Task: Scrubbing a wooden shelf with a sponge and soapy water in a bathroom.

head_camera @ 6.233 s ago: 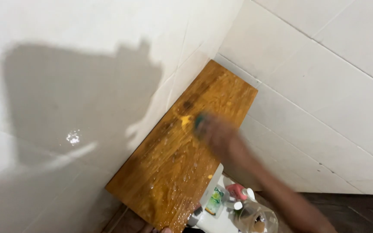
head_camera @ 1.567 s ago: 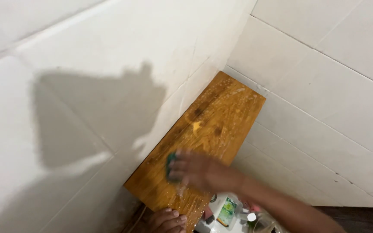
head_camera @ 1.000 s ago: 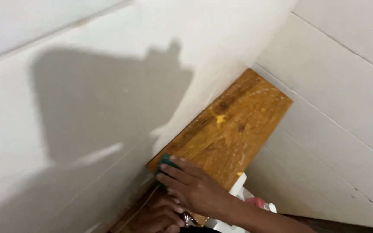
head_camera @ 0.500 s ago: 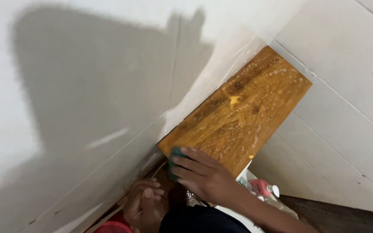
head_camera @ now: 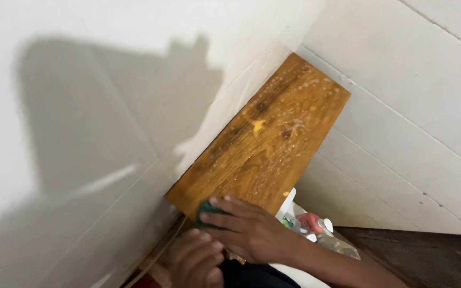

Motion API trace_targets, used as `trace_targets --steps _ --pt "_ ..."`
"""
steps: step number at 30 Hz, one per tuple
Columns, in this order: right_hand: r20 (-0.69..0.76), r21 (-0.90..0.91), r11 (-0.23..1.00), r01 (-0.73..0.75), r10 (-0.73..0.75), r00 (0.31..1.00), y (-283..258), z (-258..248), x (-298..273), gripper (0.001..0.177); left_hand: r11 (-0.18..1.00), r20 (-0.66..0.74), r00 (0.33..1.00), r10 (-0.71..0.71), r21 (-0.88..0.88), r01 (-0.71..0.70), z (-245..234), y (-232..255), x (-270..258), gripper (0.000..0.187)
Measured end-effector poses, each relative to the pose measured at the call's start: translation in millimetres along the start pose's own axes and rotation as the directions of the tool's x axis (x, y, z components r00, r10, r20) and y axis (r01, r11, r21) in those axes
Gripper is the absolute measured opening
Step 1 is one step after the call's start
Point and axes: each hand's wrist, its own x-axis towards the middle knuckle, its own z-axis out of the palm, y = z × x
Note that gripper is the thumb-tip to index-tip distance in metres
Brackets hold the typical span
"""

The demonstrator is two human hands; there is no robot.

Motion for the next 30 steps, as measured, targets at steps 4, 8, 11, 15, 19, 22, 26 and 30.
trace_targets --steps 4,8,11,15,19,22,26,30 --pt "0.168 0.265 0.911 -0.315 0.278 0.946 122.3 -25.1 -47.1 0.031 0.995 0.194 0.979 -0.068 0.084 0.053 -5.0 -42.4 -4.5 0.026" --pt "-0.299 -0.044 0.789 -0.613 0.575 0.762 256.0 -71.3 -61.5 0.037 0.939 0.226 0.938 -0.262 0.283 0.194 13.1 -38.2 2.5 0.041" --pt "-0.324 -0.074 0.728 -0.682 0.629 0.707 231.1 -74.1 -15.6 0.027 0.910 0.151 0.935 -0.320 0.322 0.260 26.0 -40.9 -2.6 0.047" --pt "0.131 0.280 0.771 -0.572 0.559 0.819 119.5 -30.3 15.7 0.048 0.902 0.046 0.925 -0.377 0.248 0.355 32.4 -36.5 -4.4 0.055" --pt "0.055 0.048 0.956 -0.288 0.285 0.957 130.0 -35.8 -29.7 0.036 0.826 0.016 0.836 -0.549 0.159 0.540 39.9 -20.2 -5.7 0.064" --pt "-0.166 0.292 0.830 -0.475 0.533 0.830 223.0 -67.5 -48.4 0.040 0.737 -0.039 0.737 -0.674 0.027 0.675 48.5 -12.3 -0.6 0.072" --pt "-0.385 0.019 0.742 -0.670 0.624 0.680 270.0 -92.5 -10.3 0.034 0.766 -0.108 0.759 -0.643 -0.065 0.640 56.5 -17.1 -10.2 0.074" --pt "-0.261 -0.044 0.874 -0.484 0.457 0.850 194.6 -60.0 23.7 0.037 0.866 -0.148 0.858 -0.492 0.015 0.500 63.0 -16.9 -16.3 0.059"
